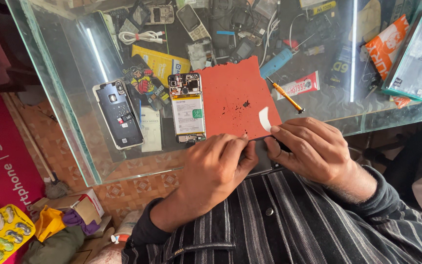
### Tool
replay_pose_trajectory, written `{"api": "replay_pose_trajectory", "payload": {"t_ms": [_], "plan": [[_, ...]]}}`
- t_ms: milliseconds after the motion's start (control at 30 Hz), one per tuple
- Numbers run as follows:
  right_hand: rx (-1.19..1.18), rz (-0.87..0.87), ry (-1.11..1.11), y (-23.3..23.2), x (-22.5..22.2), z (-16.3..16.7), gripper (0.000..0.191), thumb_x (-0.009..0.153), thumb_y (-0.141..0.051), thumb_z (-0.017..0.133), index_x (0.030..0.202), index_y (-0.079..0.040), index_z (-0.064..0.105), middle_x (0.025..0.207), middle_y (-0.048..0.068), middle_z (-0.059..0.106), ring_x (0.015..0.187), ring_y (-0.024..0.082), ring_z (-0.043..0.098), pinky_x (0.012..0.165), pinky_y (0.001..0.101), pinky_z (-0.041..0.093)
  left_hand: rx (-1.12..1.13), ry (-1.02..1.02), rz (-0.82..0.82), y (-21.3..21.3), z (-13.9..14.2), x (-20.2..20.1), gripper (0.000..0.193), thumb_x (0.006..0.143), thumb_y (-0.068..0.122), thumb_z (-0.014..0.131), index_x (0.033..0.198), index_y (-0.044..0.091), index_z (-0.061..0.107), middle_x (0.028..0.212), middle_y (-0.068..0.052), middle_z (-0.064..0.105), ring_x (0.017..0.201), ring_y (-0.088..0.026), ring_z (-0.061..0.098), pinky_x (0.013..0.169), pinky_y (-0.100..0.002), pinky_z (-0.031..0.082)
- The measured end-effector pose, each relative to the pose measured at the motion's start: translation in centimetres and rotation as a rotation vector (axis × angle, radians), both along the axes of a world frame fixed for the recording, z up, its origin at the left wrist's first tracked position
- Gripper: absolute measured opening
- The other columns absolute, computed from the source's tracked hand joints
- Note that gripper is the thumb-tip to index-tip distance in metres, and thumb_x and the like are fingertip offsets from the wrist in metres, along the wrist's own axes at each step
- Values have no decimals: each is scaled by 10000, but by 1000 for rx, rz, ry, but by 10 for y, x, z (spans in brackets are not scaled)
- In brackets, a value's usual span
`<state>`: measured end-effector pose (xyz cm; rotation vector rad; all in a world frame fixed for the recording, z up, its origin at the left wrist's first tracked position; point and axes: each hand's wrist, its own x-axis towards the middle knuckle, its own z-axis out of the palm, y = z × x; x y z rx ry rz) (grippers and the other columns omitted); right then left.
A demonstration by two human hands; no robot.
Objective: The person reassembles a smartphone at a glass workbench. They peel and apply adhesive strips to the phone's rear frame, press the display assembly onto the body, use a screwdriver on the edge, then power the phone on and tap its screen to test it before setting it down.
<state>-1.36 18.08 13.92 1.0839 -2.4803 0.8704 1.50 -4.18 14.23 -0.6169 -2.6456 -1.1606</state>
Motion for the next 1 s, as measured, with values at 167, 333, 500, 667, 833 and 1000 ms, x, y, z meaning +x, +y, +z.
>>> {"api": "replay_pose_trajectory", "payload": {"t_ms": [167,333,500,667,833,1000], "plan": [[21,36,53,-2,-1,1,315,841,-12,890,1040,94,670,941,162,713,843,316,730,694,396,598,-46,57,30,4,-1,1,201,896,82,813,1015,17,663,900,-55,668,758,-202,685,642,-340,553],[-5,79,98,-1,-1,4,338,845,7,894,1049,125,651,937,184,704,852,336,729,716,422,615,-44,70,-13,0,2,1,219,918,93,815,1052,-1,670,930,-58,660,766,-197,679,666,-339,556],[0,112,116,2,0,8,340,844,4,892,1043,135,649,919,188,701,865,343,734,729,426,621,-61,116,-52,-5,6,2,222,949,86,812,1083,-19,669,961,-65,661,778,-194,680,673,-334,548],[1,119,105,4,1,13,321,849,-16,894,1012,112,649,907,173,699,872,337,738,765,436,635,-119,204,-74,-4,6,4,227,945,79,822,1066,-39,670,946,-80,656,713,-191,651,615,-324,521],[11,154,139,5,-4,11,310,849,-24,882,1004,111,651,942,204,719,868,333,737,773,439,636,-114,182,-92,-4,6,3,214,964,67,816,1074,-34,663,963,-80,657,736,-191,650,628,-323,518],[15,137,142,4,-5,8,276,838,-22,888,967,100,677,921,183,712,864,322,740,769,429,635,-70,71,-120,-7,13,2,205,931,41,793,1074,-37,668,969,-88,666,770,-210,662,658,-337,534]]}}
